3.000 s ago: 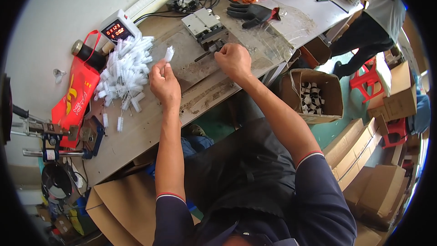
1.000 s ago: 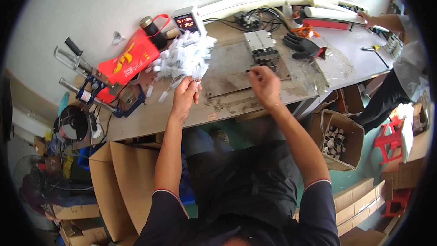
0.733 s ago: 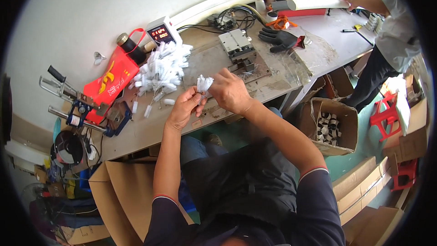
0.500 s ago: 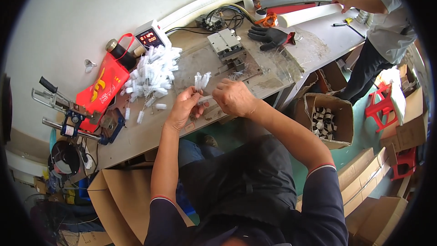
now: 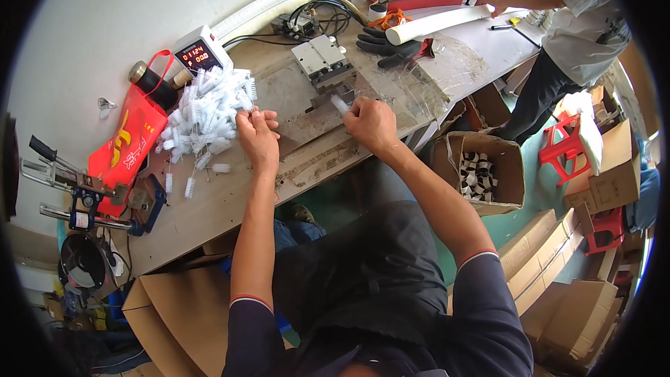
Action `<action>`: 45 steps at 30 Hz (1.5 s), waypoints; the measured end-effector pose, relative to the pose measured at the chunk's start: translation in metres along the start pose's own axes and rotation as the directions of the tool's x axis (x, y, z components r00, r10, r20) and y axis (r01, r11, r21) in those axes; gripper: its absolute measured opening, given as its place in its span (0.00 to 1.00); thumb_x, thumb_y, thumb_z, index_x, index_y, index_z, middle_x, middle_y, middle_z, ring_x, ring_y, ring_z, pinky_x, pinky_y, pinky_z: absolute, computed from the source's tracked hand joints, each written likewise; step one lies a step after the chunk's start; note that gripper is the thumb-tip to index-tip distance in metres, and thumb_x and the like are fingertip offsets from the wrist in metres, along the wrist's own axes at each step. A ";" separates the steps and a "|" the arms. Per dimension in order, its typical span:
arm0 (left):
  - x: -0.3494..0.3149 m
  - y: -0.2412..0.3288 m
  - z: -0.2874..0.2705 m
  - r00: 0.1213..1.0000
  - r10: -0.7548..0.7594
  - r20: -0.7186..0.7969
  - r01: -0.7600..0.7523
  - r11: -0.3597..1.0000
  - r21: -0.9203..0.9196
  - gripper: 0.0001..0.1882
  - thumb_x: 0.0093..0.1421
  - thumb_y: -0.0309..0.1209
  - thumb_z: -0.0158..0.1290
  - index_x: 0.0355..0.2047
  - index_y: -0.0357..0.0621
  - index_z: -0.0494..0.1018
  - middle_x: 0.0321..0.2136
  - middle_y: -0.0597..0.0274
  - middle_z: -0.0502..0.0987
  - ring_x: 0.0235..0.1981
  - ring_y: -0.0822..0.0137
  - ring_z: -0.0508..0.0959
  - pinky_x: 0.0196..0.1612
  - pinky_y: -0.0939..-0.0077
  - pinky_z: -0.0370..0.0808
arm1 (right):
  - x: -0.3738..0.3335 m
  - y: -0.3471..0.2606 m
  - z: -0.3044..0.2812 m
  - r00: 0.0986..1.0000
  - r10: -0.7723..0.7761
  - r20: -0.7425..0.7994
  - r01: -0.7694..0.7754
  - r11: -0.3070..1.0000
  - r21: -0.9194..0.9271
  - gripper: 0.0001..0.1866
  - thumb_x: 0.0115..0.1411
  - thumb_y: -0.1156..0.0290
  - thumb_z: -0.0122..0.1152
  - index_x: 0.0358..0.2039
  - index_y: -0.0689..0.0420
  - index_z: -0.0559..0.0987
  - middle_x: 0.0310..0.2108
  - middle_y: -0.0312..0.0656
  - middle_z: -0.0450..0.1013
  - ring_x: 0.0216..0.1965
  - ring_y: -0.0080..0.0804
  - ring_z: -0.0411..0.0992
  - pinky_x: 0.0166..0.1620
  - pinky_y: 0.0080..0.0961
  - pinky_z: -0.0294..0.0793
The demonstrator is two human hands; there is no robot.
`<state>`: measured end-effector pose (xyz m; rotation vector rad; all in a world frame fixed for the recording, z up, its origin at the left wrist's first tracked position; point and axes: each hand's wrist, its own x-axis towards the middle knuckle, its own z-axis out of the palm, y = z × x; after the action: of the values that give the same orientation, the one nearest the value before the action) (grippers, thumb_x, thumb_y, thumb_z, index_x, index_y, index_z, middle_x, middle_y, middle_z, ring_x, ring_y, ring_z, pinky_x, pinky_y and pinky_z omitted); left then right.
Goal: Assembling plastic pump/sprayer components using a specialized workbench machine.
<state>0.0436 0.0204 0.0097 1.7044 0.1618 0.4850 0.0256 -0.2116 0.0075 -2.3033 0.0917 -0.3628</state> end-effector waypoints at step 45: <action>-0.014 0.001 0.041 0.793 0.445 0.415 -0.605 0.648 0.463 0.06 0.68 0.27 0.52 0.43 0.41 0.72 0.37 0.50 0.79 0.42 0.47 0.77 0.46 0.52 0.73 | 0.004 -0.010 0.024 0.976 0.142 -0.163 -0.100 0.965 0.244 0.12 0.54 0.61 0.63 0.27 0.58 0.83 0.24 0.51 0.78 0.29 0.52 0.79 0.38 0.42 0.77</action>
<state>0.0470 -0.0224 0.0027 2.4199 -0.4654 0.6773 0.0360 -0.1892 0.0003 -2.0174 0.2649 -0.4900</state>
